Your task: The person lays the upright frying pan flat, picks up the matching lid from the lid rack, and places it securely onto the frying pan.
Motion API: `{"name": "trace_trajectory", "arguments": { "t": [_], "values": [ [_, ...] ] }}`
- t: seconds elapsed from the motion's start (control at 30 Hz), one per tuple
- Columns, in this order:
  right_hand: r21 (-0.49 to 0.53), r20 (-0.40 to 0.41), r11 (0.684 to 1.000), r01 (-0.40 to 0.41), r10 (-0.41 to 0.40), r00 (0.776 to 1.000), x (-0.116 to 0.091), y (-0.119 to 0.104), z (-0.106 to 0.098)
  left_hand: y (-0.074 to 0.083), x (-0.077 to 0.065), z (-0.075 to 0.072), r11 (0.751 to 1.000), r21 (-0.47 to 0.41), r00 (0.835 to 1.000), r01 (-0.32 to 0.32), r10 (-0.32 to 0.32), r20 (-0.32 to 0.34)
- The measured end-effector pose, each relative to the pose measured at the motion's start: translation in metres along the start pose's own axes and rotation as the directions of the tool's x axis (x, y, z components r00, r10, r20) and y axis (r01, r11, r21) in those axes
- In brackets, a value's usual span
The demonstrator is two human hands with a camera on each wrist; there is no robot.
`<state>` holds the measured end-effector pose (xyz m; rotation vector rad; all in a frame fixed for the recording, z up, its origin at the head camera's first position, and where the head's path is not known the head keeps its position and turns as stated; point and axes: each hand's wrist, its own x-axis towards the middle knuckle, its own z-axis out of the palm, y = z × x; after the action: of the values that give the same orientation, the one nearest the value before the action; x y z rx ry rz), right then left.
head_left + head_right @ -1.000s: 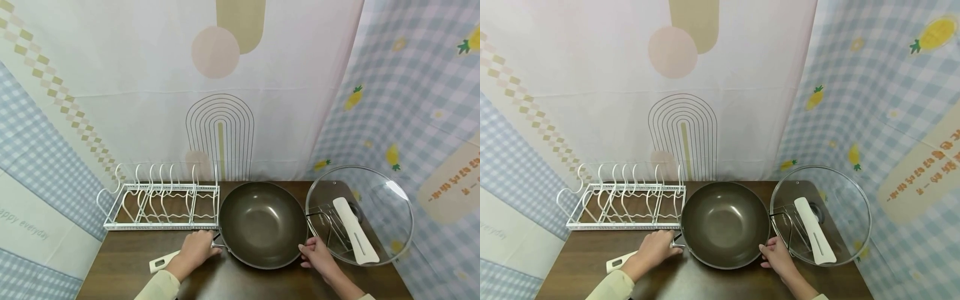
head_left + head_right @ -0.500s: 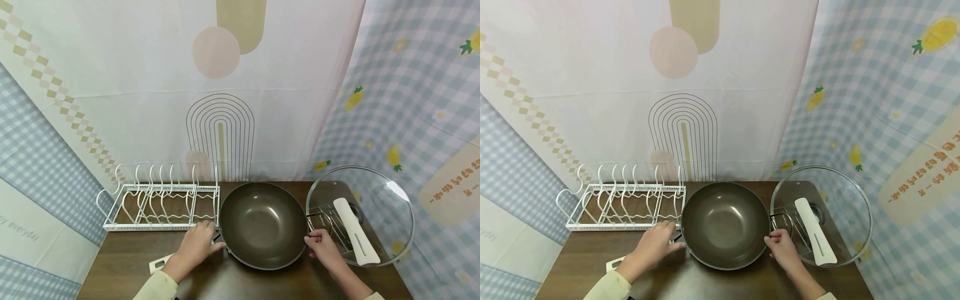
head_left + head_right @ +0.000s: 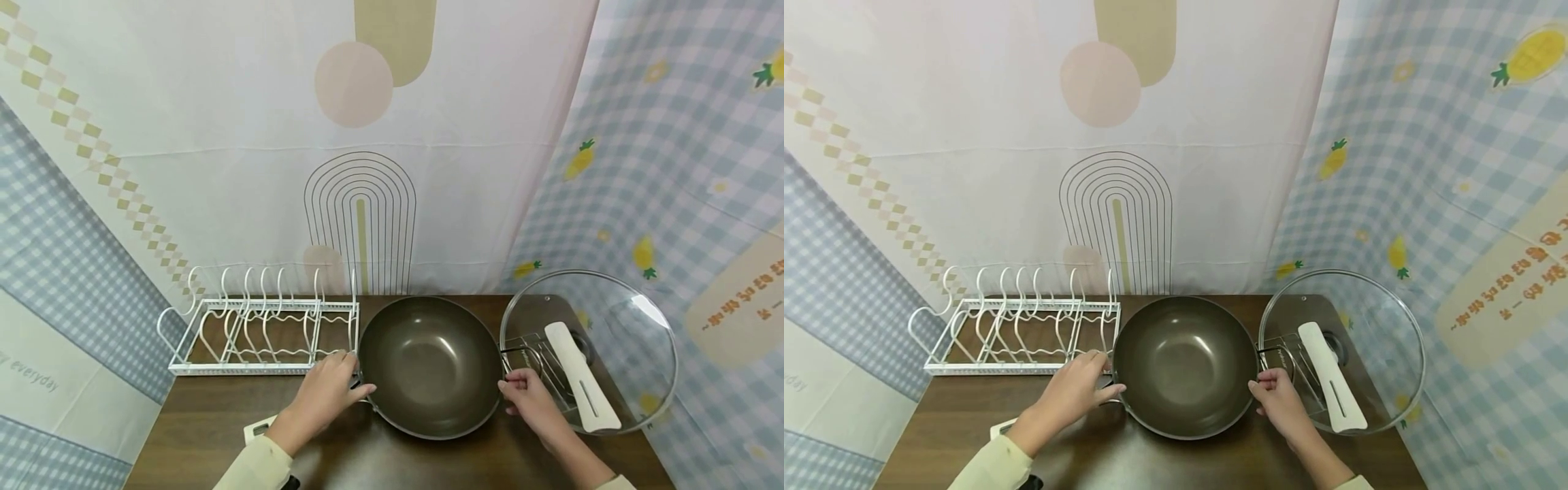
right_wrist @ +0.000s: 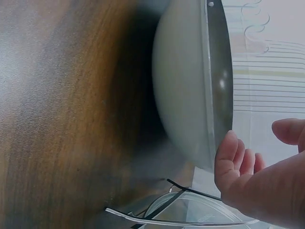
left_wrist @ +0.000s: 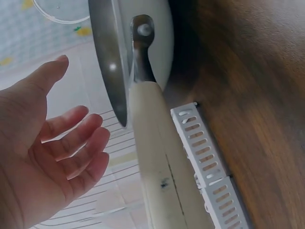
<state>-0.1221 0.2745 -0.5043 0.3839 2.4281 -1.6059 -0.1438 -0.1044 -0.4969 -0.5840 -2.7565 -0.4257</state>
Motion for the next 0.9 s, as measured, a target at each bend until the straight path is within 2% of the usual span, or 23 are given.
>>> {"name": "trace_trajectory", "arguments": {
  "t": [0.2,0.37,0.57,0.73,0.9],
  "values": [
    [-0.009,0.009,1.000,0.006,-0.006,1.000,-0.002,-0.005,-0.002,0.003,0.005,0.001,0.998,-0.049,0.999,0.041,-0.039,0.033],
    [-0.009,0.038,1.000,0.012,-0.012,0.999,-0.002,-0.007,-0.004,0.007,0.010,0.000,0.990,-0.125,0.998,0.059,-0.059,0.003],
    [0.011,0.060,0.999,0.040,-0.040,0.997,-0.003,-0.014,-0.006,0.015,0.015,0.000,0.970,-0.235,0.997,0.064,-0.070,-0.018],
    [0.012,0.080,0.997,0.077,-0.077,0.994,-0.007,-0.019,-0.010,0.021,0.018,0.000,0.961,-0.273,0.997,0.053,-0.064,-0.034],
    [0.015,0.085,0.993,0.120,-0.120,0.989,-0.012,-0.026,-0.017,0.028,0.021,0.001,0.958,-0.286,0.999,0.023,-0.031,-0.023]
  ]
}}
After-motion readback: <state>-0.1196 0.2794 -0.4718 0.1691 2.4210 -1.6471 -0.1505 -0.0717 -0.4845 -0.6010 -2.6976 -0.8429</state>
